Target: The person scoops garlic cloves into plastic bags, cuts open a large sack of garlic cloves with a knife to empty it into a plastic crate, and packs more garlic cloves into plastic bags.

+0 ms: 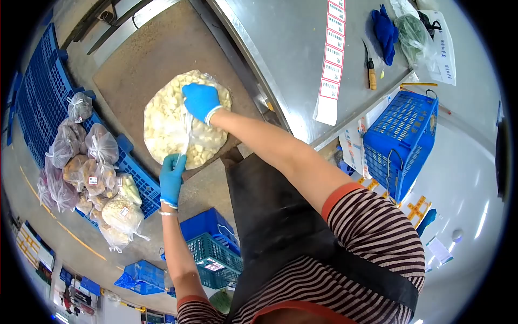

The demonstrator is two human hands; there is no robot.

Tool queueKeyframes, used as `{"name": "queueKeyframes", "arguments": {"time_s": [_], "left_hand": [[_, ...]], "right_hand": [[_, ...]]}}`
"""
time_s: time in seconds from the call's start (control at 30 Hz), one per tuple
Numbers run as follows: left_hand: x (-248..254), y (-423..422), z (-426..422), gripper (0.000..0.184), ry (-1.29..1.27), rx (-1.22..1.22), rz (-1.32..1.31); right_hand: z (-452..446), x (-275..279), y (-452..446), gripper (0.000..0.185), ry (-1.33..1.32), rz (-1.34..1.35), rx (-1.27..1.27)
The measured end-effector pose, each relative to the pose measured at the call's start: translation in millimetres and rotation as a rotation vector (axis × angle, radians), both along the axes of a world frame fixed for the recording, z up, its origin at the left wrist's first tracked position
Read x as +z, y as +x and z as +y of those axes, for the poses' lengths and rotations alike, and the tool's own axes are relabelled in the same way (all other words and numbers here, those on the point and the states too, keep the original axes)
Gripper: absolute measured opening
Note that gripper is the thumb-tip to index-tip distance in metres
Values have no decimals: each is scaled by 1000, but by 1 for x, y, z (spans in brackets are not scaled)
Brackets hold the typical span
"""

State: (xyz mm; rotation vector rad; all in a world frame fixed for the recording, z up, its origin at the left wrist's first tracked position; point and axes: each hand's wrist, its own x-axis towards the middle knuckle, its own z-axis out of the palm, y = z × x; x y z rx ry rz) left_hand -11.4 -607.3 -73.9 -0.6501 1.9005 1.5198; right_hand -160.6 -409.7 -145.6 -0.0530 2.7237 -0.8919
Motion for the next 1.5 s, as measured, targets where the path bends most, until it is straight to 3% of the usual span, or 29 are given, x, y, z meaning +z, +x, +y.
{"name": "queueKeyframes", "arguments": {"time_s": [0.1,0.13,0.3,0.37,0.4,0.43,0.53,0.6,0.7,0.8,0.9,0.93,1.03,1.1,1.13,1.23,1.3,1.37,1.43,1.5], "left_hand": [[64,2,54,26,-368,-621,370],[86,-5,63,25,-461,-703,469],[112,12,73,26,-491,-314,432],[141,13,102,26,-587,-102,468],[156,14,114,24,-560,-54,395],[158,17,126,23,-452,-30,392],[160,23,172,22,-177,-11,339],[168,11,215,24,32,-38,258],[148,-6,276,34,172,-101,53],[119,-22,324,50,158,-222,38],[103,-42,354,53,269,-311,-200],[107,-45,364,41,388,-186,-295],[86,-44,377,29,591,-61,-258],[82,-44,381,22,452,-143,-162],[89,-46,385,22,393,-178,-114],[91,-46,389,24,180,-395,102],[93,-46,393,24,84,-500,252],[89,-42,390,25,83,-423,246],[80,-42,389,28,98,-442,308],[76,-40,391,30,91,-403,339]], "right_hand": [[0,-11,-17,13,47,-4,16],[-4,-13,-13,13,57,-11,1],[18,38,-6,28,-102,-249,31],[61,99,20,70,-190,-109,213],[88,134,36,71,-224,-5,270],[118,165,49,65,-267,-129,272],[211,200,104,52,-215,-39,91],[274,189,139,49,68,201,50],[318,188,151,40,286,170,82],[340,160,154,35,271,160,180],[348,167,152,23,96,336,121],[349,174,151,21,54,327,130],[352,199,148,17,-128,220,45],[356,208,148,17,-328,45,-146],[361,206,142,23,-262,90,-165],[372,194,119,25,-124,278,28],[376,185,108,21,-85,243,159],[379,176,102,19,-74,202,245],[381,174,96,14,-87,143,183],[389,157,94,14,-278,-31,-174]]}}
